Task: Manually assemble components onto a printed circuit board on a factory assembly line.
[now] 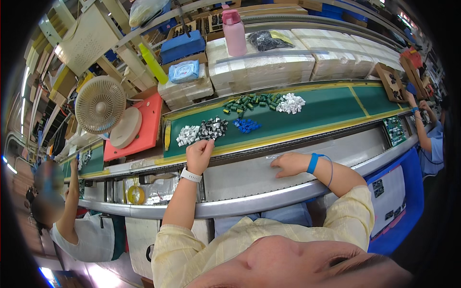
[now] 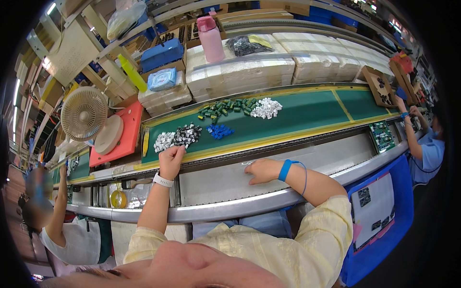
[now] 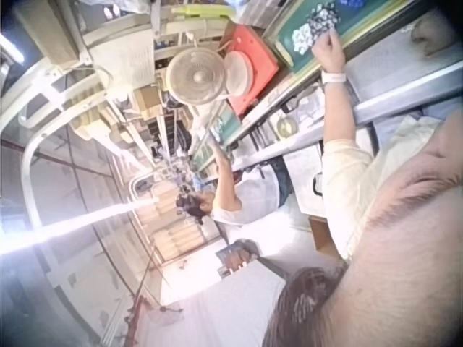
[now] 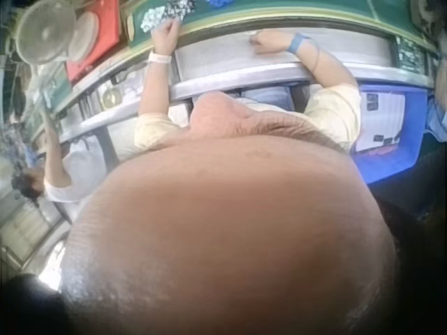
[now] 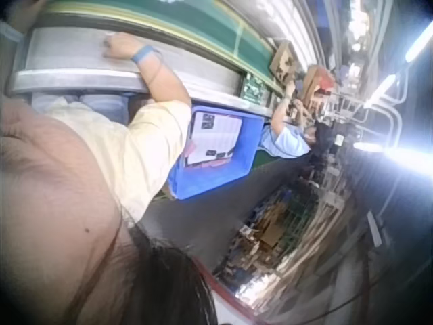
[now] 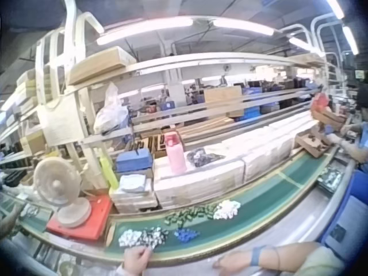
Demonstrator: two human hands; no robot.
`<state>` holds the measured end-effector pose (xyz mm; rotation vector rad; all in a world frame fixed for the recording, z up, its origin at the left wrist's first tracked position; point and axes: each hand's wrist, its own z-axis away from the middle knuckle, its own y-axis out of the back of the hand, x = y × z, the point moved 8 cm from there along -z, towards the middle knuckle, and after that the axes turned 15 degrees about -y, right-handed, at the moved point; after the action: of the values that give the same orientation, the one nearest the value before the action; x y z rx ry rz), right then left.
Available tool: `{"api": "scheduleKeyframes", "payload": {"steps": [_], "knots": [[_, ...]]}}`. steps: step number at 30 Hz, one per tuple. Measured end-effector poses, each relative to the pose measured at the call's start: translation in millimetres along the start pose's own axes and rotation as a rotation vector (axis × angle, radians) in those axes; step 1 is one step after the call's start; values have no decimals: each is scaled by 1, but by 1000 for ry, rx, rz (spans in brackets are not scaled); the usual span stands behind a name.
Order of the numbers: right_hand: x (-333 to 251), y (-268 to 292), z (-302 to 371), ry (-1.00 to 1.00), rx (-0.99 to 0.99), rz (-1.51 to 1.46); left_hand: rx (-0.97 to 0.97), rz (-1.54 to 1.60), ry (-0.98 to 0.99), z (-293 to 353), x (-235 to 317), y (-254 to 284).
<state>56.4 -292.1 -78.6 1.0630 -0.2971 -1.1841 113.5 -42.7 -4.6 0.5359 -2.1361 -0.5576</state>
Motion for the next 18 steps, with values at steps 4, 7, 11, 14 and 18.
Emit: {"api": "scheduleKeyframes", "payload": {"steps": [4, 7, 11, 14, 18], "knots": [[1, 2, 0, 11, 27, -28, 36, -11, 5, -1, 3, 4], [2, 2, -1, 14, 35, -39, 46, 42, -15, -4, 6, 2], [1, 4, 0, 22, 36, -49, -23, 16, 41, -2, 0, 1], [0, 6, 0, 27, 47, -50, 0, 28, 37, -2, 1, 2], [-1, 4, 0, 26, 53, -30, -22, 19, 40, -1, 0, 1]]}}
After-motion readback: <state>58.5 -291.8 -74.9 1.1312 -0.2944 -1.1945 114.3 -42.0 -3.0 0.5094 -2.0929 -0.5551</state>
